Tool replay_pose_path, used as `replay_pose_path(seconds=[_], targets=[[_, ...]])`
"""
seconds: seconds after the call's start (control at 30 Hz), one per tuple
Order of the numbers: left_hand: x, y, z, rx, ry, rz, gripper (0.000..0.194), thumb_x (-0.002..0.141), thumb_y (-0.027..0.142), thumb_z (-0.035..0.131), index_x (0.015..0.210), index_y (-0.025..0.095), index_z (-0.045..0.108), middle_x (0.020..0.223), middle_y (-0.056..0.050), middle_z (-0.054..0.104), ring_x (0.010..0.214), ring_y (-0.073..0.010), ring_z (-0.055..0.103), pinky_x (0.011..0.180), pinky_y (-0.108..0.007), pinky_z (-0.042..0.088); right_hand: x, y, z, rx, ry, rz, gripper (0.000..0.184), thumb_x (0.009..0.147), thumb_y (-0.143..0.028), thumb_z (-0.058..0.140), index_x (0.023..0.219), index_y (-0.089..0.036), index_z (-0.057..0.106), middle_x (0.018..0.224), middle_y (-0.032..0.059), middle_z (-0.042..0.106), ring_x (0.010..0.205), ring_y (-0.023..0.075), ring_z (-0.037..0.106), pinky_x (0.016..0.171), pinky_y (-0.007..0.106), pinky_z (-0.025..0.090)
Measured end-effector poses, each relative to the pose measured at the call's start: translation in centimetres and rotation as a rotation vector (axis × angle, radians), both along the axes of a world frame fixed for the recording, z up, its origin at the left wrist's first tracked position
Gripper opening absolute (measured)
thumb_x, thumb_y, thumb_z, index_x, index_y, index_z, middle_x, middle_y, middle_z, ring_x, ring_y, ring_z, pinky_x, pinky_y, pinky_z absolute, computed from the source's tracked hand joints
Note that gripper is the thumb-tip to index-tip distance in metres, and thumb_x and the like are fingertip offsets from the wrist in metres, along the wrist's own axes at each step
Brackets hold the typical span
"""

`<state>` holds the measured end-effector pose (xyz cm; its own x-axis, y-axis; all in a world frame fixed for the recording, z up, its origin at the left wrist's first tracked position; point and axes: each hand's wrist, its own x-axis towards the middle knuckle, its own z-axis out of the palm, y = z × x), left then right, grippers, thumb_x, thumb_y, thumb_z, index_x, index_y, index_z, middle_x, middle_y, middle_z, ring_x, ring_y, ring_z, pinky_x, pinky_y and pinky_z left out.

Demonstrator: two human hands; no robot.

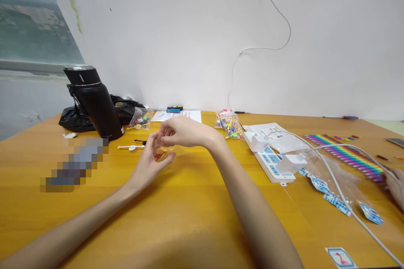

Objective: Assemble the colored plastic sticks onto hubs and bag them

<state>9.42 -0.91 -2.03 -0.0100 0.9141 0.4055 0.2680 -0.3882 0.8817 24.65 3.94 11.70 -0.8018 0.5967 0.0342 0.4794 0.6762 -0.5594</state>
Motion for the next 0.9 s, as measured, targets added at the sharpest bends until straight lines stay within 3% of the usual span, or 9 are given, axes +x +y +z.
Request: replay_pose_path(seconds=[0.1, 0.27, 0.43, 0.67, 0.8, 0.9], targets=[[-0.1, 0.0, 0.0, 0.002, -0.008, 0.012, 0.056, 0.087, 0.029, 0.069, 0.135, 0.032, 0.04, 0.138, -0.007, 0.056, 0.121, -0.0232, 0.06, 0.089, -0.035, 0.05, 0.3, 0.2, 0.0, 0.031, -0.038, 0.022, 0.013, 0.091, -0.026, 0.064, 0.092, -0.017, 0.073, 0.093, 0.005, 0.076, 0.08, 0.0165, 0.066, 0.066, 0.026, 0.046], [-0.2, 0.2, 0.2, 0.011, -0.038, -0.009, 0.057, 0.087, 0.028, 0.069, 0.136, 0.031, 0.039, 0.14, -0.008, 0.053, 0.122, -0.0223, 0.058, 0.093, -0.035, 0.052, 0.4, 0.5, 0.0, 0.141, -0.101, 0.025, 0.011, 0.09, -0.019, 0.061, 0.085, -0.017, 0.071, 0.085, 0.0022, 0.073, 0.071, 0.0134, 0.061, 0.062, 0.025, 0.039], [-0.4, 0.9, -1.0, -0.016, -0.014, -0.105, 0.073, 0.081, 0.027, 0.077, 0.139, 0.03, 0.032, 0.146, -0.009, 0.046, 0.133, -0.0229, 0.051, 0.117, -0.044, 0.036, 1.4, -0.1, 1.4, 0.278, 0.074, -0.113, 0.015, 0.092, -0.022, 0.056, 0.091, -0.017, 0.07, 0.084, 0.0023, 0.071, 0.073, 0.0133, 0.059, 0.064, 0.024, 0.038], [-0.6, 1.2, -1.4, -0.132, -0.023, -0.229, 0.072, 0.08, 0.034, 0.08, 0.138, 0.028, 0.037, 0.152, -0.011, 0.045, 0.147, -0.0285, 0.036, 0.122, -0.049, 0.028, 2.6, -0.6, 2.6, 0.163, 0.013, -0.032, 0.017, 0.09, -0.021, 0.055, 0.094, -0.018, 0.071, 0.089, 0.0027, 0.073, 0.077, 0.0146, 0.06, 0.065, 0.025, 0.038], [-0.5, 1.3, -1.6, -0.182, -0.079, -0.333, 0.078, 0.077, 0.035, 0.083, 0.14, 0.029, 0.038, 0.155, -0.012, 0.042, 0.147, -0.0309, 0.037, 0.121, -0.051, 0.03, 2.5, -0.8, 2.5, 0.145, 0.01, 0.032, 0.015, 0.089, -0.02, 0.056, 0.092, -0.018, 0.07, 0.09, 0.0024, 0.072, 0.08, 0.0148, 0.061, 0.065, 0.024, 0.038], [-0.4, 1.4, -2.2, -0.2, -0.097, -0.352, 0.077, 0.074, 0.034, 0.084, 0.138, 0.027, 0.04, 0.152, -0.013, 0.044, 0.145, -0.031, 0.039, 0.121, -0.05, 0.031, 2.4, -1.3, 2.6, 0.165, -0.002, -0.003, 0.015, 0.09, -0.021, 0.055, 0.09, -0.018, 0.07, 0.087, 0.0023, 0.071, 0.076, 0.0141, 0.059, 0.063, 0.025, 0.037]])
